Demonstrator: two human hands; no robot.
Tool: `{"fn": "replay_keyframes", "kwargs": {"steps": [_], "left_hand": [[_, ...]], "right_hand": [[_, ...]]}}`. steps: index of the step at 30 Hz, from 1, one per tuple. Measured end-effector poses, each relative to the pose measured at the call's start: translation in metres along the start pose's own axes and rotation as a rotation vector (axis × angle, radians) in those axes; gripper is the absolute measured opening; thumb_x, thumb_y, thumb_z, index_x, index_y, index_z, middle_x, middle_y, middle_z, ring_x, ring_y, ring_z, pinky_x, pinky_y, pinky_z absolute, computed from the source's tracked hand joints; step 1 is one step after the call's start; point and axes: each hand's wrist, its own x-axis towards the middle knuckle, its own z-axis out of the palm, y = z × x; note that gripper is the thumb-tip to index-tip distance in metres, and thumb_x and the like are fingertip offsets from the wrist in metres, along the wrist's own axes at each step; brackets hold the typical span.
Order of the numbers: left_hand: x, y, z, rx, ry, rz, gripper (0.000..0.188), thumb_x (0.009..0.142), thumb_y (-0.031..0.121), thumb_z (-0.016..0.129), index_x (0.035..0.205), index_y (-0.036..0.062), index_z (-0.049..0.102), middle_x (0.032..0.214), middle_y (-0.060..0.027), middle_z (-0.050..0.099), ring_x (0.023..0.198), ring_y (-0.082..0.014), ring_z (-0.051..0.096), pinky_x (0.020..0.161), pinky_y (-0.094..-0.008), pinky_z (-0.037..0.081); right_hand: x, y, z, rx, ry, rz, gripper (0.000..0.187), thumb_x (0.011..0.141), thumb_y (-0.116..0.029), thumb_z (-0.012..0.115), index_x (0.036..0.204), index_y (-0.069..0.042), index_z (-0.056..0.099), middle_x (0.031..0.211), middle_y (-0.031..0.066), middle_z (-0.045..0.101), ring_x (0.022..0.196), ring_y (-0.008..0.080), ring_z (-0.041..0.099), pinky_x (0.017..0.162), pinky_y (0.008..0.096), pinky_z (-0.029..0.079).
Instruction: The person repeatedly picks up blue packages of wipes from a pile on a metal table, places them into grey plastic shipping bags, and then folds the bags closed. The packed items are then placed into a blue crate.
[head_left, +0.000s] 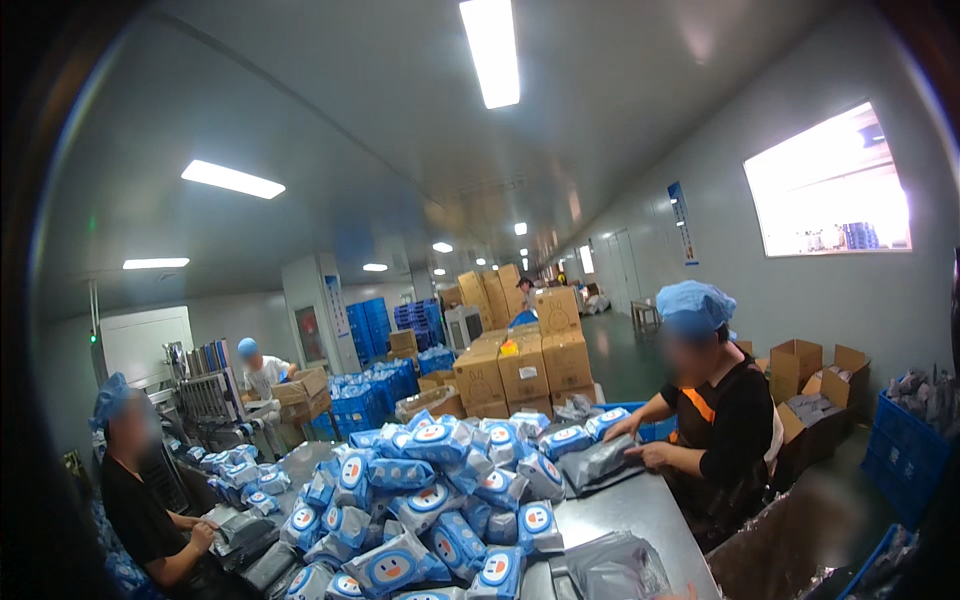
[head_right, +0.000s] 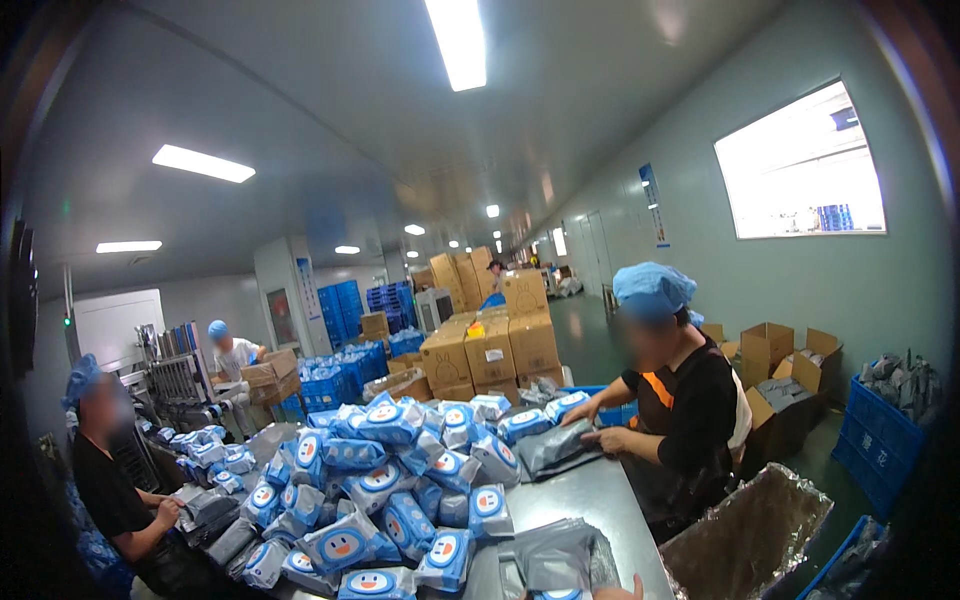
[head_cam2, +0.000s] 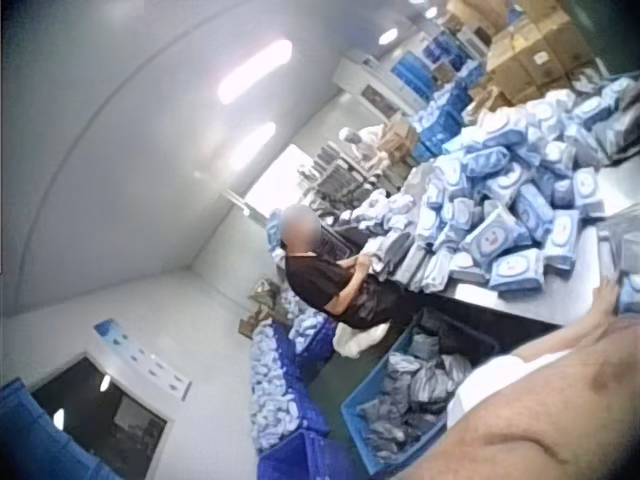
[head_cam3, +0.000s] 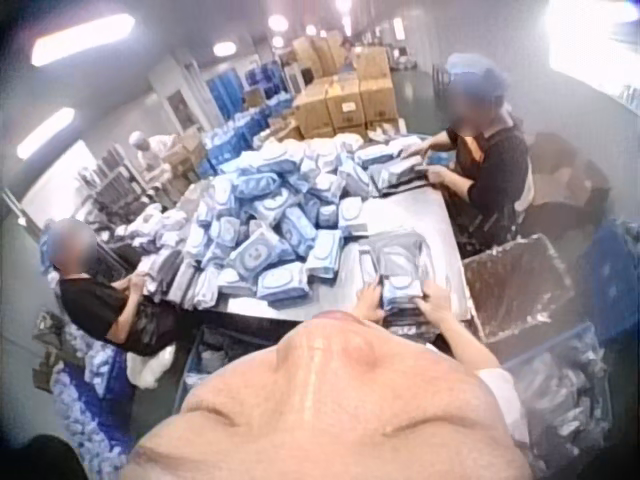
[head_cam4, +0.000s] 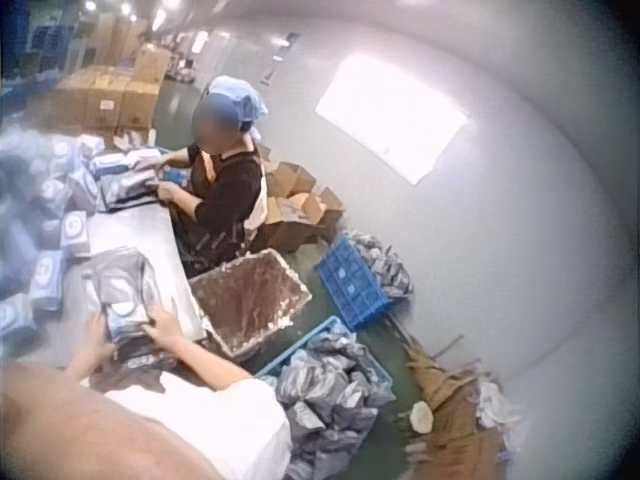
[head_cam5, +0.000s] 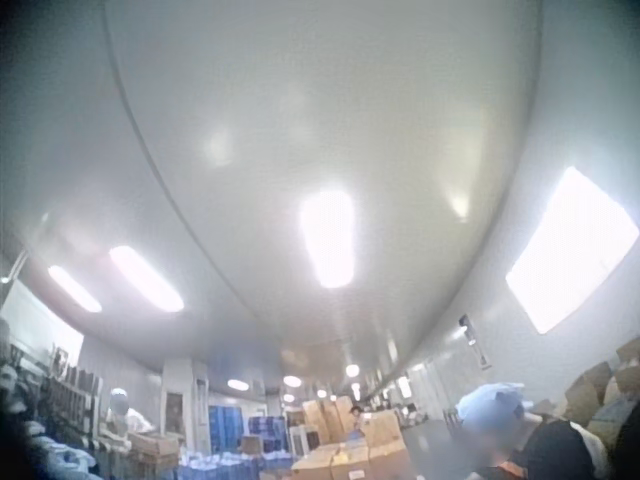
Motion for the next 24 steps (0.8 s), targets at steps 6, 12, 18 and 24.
{"fn": "replay_keyframes", "kwargs": {"steps": [6, 12, 18, 24], "left_hand": [[0.011, 0.001, -0.023, -0.149, 0.074, 0.017, 0.075, 0.066, 0.037, 0.075, 0.121, -0.007, 0.047, 0.136, -0.032, 0.034, 0.121, -0.0465, 0.038, 0.097, -0.0554, 0.036], [0.017, 0.001, -0.032, -0.205, 0.111, 0.005, 0.074, 0.067, 0.036, 0.074, 0.121, -0.0068, 0.048, 0.135, -0.0318, 0.035, 0.12, -0.0463, 0.039, 0.096, -0.0552, 0.036], [0.016, -0.004, -0.036, -0.251, 0.143, -0.02, 0.072, 0.068, 0.035, 0.074, 0.12, -0.0067, 0.048, 0.135, -0.0315, 0.036, 0.119, -0.0461, 0.041, 0.095, -0.055, 0.037], [0.018, -0.007, -0.039, -0.282, 0.153, -0.021, 0.071, 0.068, 0.035, 0.073, 0.12, -0.0066, 0.048, 0.134, -0.0313, 0.038, 0.117, -0.0459, 0.042, 0.095, -0.0548, 0.037]], "right_hand": [[-0.036, -0.087, -0.045, 0.01, 0.16, -0.071, 0.018, 0.078, -0.021, 0.066, 0.085, -0.004, 0.063, 0.09, 0.0167, 0.062, 0.088, 0.0372, 0.056, 0.078, 0.0451, 0.043], [-0.038, -0.077, 0.048, -0.173, -0.03, -0.112, 0.027, 0.085, -0.023, 0.057, 0.1, -0.001, 0.061, 0.101, 0.0186, 0.062, 0.095, 0.0349, 0.058, 0.077, 0.0392, 0.049], [-0.019, -0.1, 0.002, 0.159, -0.133, -0.047, 0.025, 0.081, -0.017, 0.059, 0.099, 0.0, 0.061, 0.095, 0.015, 0.064, 0.088, 0.0278, 0.06, 0.074, 0.0357, 0.05], [0.001, -0.128, -0.041, 0.733, -0.434, 0.098, 0.025, 0.076, -0.012, 0.06, 0.097, 0.001, 0.061, 0.089, 0.0114, 0.066, 0.081, 0.0207, 0.062, 0.071, 0.0323, 0.051]]}}
